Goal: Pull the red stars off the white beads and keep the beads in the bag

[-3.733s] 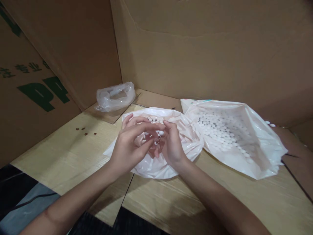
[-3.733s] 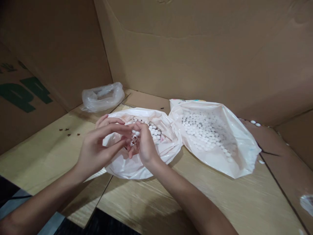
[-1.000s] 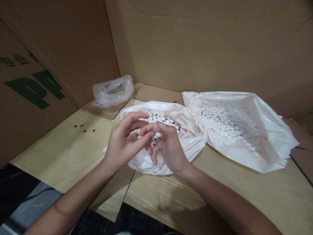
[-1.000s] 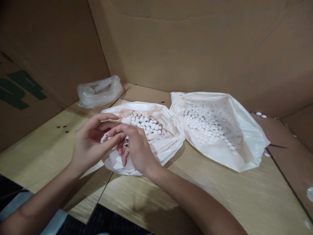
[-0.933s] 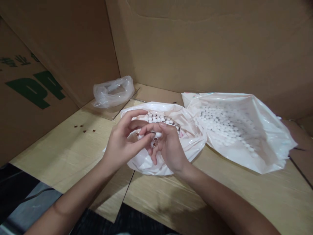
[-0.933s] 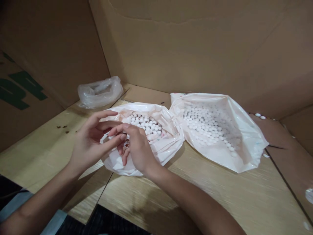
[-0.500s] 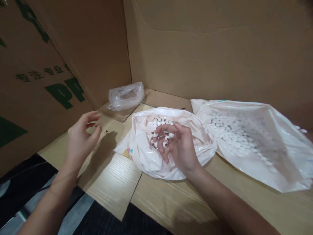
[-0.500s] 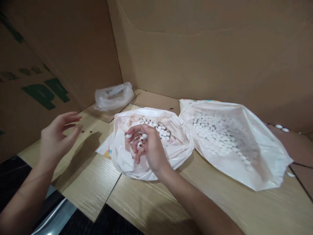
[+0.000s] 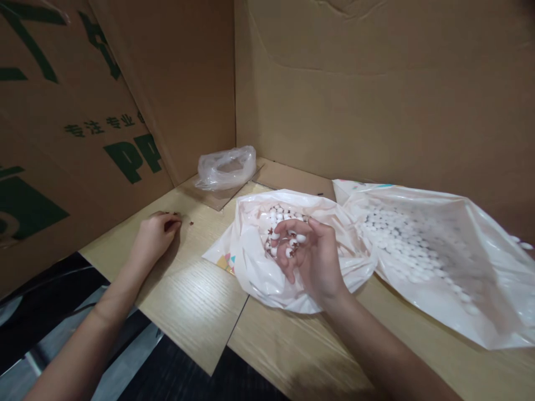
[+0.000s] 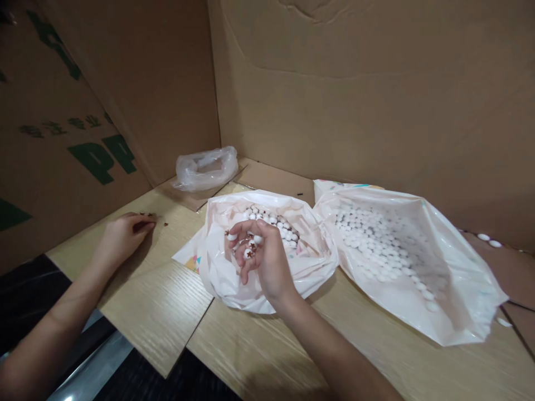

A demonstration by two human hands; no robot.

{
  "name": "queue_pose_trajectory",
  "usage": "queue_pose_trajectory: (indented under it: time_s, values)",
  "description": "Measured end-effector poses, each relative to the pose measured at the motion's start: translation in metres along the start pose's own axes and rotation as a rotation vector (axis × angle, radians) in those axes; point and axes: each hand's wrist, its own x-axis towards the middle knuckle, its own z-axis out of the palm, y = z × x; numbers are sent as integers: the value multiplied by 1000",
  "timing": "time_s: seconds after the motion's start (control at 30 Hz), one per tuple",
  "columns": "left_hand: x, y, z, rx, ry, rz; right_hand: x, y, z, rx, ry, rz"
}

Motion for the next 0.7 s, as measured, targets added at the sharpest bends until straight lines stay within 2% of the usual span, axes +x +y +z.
queue_pose_trajectory:
  time_s: [0.1, 0.2, 0.33, 0.4, 0.5, 0.6, 0.7]
  values:
    - [-4, 1, -2, -89, 32, -32, 0, -1, 1, 10, 4, 19]
    - [-14, 12, -7, -232, 43, -67, 0, -2, 1, 26, 4, 25]
    - [-31, 48, -17, -497, -25, -29, 1, -1, 0, 33, -24, 8]
    - [-40, 71, -23, -717, -56, 0, 1, 0, 0, 24, -30, -5]
    - [-53, 103, -28, -945, -175, 70, 1, 1, 0, 14, -26, -9]
    - [-63, 126, -26, -1016, -285, 173, 1, 0, 1, 14, -33, 2]
    - [-68, 142, -20, -968, -277, 327, 1, 0, 1, 3, -37, 1]
